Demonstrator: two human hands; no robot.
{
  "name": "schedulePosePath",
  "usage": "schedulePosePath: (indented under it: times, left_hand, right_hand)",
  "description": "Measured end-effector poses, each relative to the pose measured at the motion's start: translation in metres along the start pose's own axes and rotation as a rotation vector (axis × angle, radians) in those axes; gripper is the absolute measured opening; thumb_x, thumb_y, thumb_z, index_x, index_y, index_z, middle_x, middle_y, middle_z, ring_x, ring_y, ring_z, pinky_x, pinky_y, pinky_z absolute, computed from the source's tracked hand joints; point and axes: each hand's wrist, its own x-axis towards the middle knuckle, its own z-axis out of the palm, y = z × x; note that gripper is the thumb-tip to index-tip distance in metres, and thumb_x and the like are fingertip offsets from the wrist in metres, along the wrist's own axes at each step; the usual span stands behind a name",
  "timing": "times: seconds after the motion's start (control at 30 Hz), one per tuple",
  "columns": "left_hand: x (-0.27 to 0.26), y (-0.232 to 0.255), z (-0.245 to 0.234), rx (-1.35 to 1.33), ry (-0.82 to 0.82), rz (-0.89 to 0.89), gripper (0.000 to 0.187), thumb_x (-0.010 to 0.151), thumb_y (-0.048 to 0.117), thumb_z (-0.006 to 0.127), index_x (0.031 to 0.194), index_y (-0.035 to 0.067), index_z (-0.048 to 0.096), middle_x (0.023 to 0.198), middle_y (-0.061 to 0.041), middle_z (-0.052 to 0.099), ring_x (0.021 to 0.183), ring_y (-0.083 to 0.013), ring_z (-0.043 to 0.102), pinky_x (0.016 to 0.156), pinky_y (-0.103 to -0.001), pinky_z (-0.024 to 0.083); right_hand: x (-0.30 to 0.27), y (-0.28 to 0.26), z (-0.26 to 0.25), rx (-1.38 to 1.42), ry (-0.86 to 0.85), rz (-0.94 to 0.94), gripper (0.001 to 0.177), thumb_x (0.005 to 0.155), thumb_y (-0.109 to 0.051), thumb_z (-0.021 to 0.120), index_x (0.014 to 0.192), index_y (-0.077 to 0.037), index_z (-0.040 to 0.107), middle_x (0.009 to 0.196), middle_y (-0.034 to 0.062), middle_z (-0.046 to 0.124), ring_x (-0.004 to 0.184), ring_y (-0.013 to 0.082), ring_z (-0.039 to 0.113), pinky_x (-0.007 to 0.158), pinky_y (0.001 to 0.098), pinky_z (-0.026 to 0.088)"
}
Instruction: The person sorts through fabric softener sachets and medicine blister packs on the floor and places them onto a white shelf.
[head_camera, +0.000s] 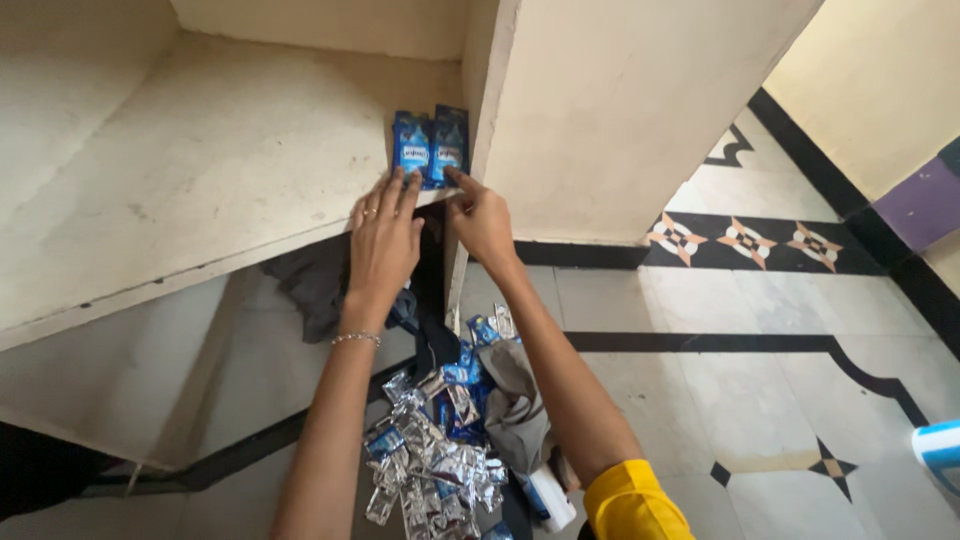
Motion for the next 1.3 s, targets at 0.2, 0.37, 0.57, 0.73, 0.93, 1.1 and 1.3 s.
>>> schedulePosePath:
  times: [0.2, 0.37, 0.57, 0.73, 0.93, 1.1, 1.3]
  left_hand:
    - [-0.012, -0.022, 0.004, 0.136, -0.040, -0.022, 0.089, 0.094, 0.034, 0.071, 0.158, -0.008, 0.026, 0.165, -0.024, 0.029, 0.154, -0.0350, 0.024, 0.125, -0.049, 0.017]
    - [-0.022, -0.030, -0.005, 0.403, -0.135, 0.052, 0.101, 0.091, 0.039, 0.076, 0.165, -0.005, 0.023, 0.172, -0.020, 0.024, 0.159, -0.0306, 0.018, 0.130, -0.044, 0.013]
    - [-0.027, -0.026, -0.005, 0.438, -0.154, 0.054, 0.099, 0.091, 0.032, 0.074, 0.166, -0.005, 0.022, 0.173, -0.019, 0.023, 0.161, -0.0294, 0.018, 0.131, -0.044, 0.013]
    - [-0.056, -0.049, 0.025, 0.799, -0.175, 0.335, 0.079, 0.101, 0.020, 0.058, 0.166, -0.004, 0.020, 0.170, -0.018, 0.026, 0.158, -0.0295, 0.019, 0.128, -0.048, 0.013]
    - [-0.142, -0.079, 0.095, 0.489, -0.584, 0.694, 0.070, 0.096, 0.013, 0.050, 0.162, 0.013, 0.025, 0.162, -0.006, 0.039, 0.147, -0.0206, 0.038, 0.110, -0.038, 0.041]
    - [-0.245, -0.098, 0.182, 0.290, -0.923, 0.549, 0.052, 0.092, 0.011, 0.057, 0.144, 0.017, 0.051, 0.121, -0.004, 0.068, 0.108, -0.0235, 0.068, 0.082, -0.037, 0.058]
    - [-0.379, -0.081, 0.267, 0.237, -1.155, 0.334, 0.023, 0.095, 0.016, 0.058, 0.111, 0.017, 0.075, 0.113, -0.005, 0.074, 0.107, -0.0225, 0.071, 0.083, -0.040, 0.059]
  right_hand:
    - [-0.020, 0.022, -0.012, -0.157, 0.180, -0.631, 0.034, 0.100, -0.010, 0.065, 0.133, -0.011, 0.062, 0.103, 0.0179, 0.074, 0.080, 0.0289, 0.071, 0.069, 0.0390, 0.057]
    - [-0.052, 0.089, 0.003, -0.440, -0.126, -0.796, 0.020, 0.103, -0.022, 0.072, 0.099, -0.007, 0.059, 0.077, 0.0099, 0.066, 0.062, 0.0250, 0.065, 0.053, 0.0395, 0.053]
    - [-0.132, 0.220, 0.047, -0.543, -0.744, -0.807, 0.034, 0.101, -0.036, 0.056, 0.110, -0.005, 0.064, 0.090, 0.0155, 0.070, 0.068, 0.0291, 0.070, 0.054, 0.0394, 0.058]
    - [-0.207, 0.322, 0.114, -0.912, -1.411, -0.183, 0.033, 0.106, -0.038, 0.047, 0.127, -0.014, 0.055, 0.122, 0.0222, 0.059, 0.104, 0.0363, 0.065, 0.084, 0.0487, 0.058]
    - [-0.257, 0.347, 0.164, -0.815, -1.308, -0.219, 0.080, 0.088, -0.041, 0.071, 0.159, -0.039, 0.034, 0.149, 0.0282, 0.044, 0.129, 0.0448, 0.055, 0.097, 0.0519, 0.054]
    - [-0.261, 0.334, 0.184, -0.891, -1.341, -0.077, 0.099, 0.080, -0.047, 0.081, 0.160, -0.043, 0.024, 0.156, 0.0425, 0.019, 0.133, 0.0520, 0.047, 0.098, 0.0507, 0.051]
    - [-0.297, 0.355, 0.173, -0.994, -1.315, -0.299, 0.070, 0.091, -0.037, 0.072, 0.154, -0.033, 0.043, 0.151, 0.0417, 0.032, 0.136, 0.0587, 0.042, 0.086, 0.0482, 0.060]
